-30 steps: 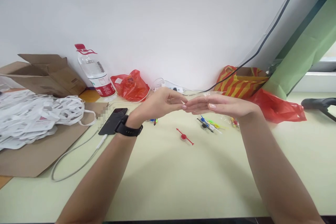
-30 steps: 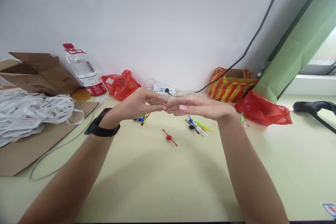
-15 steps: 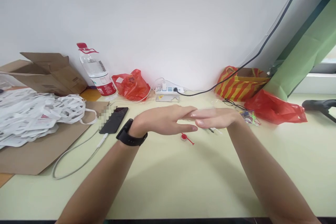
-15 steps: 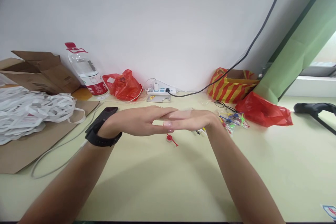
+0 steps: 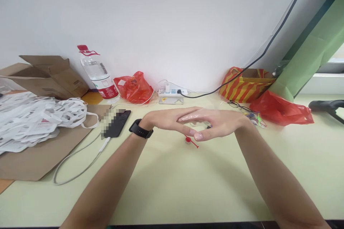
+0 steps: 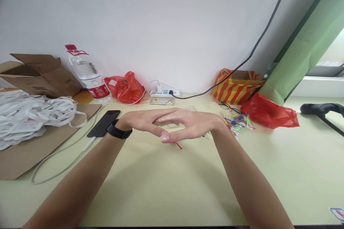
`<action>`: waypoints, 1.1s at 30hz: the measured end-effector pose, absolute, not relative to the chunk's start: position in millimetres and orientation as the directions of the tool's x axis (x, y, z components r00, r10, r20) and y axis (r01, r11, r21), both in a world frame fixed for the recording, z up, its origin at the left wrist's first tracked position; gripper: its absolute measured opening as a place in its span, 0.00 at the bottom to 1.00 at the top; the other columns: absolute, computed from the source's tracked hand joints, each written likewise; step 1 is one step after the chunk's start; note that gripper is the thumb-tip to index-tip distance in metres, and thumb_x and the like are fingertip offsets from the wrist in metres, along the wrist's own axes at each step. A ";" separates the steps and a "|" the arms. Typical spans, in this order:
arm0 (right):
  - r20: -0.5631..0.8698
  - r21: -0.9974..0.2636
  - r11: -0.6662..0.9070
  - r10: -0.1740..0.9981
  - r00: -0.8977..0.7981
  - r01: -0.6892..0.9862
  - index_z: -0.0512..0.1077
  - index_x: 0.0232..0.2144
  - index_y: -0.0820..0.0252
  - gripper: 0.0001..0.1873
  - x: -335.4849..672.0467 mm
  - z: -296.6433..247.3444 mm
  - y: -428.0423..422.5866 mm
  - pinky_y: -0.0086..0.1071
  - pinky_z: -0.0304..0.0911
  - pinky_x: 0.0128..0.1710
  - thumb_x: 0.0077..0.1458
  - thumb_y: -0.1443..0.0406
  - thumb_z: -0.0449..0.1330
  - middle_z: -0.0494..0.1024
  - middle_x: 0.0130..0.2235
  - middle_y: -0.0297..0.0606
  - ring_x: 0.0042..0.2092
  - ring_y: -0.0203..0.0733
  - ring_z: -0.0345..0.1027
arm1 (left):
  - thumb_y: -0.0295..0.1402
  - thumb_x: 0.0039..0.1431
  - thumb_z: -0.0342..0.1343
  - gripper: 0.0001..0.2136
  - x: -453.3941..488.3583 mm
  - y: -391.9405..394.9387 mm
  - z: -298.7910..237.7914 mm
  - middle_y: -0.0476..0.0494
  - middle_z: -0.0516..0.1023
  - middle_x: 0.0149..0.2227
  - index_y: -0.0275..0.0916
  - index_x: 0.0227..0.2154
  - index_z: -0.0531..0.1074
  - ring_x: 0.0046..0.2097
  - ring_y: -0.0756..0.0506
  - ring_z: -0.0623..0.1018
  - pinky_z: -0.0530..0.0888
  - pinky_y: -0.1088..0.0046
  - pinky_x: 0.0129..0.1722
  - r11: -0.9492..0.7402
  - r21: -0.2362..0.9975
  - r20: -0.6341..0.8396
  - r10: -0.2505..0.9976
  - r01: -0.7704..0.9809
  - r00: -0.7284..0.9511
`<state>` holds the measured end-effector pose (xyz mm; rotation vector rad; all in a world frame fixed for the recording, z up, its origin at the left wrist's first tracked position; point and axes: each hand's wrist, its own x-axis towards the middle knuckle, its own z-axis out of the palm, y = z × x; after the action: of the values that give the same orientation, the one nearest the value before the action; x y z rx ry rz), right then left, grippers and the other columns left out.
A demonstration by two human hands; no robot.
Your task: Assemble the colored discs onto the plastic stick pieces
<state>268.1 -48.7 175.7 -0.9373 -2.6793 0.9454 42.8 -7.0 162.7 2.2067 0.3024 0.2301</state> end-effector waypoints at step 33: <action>-0.408 -0.047 0.460 0.801 -0.438 0.886 0.79 0.40 0.62 0.11 234.9 122.5 -31.6 0.35 0.62 0.33 0.57 0.72 0.59 0.83 0.47 0.50 0.43 0.51 0.78 | 0.44 0.62 0.61 0.35 -16.1 46.5 126.1 0.42 0.72 0.47 0.48 0.71 0.59 0.46 0.42 0.75 0.72 0.68 0.42 -0.319 0.871 -0.118 0.604 0.374 0.788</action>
<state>234.9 -31.6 122.5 -1.7745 -2.9545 0.4517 -16.1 46.5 126.1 1.9458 0.7366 0.2791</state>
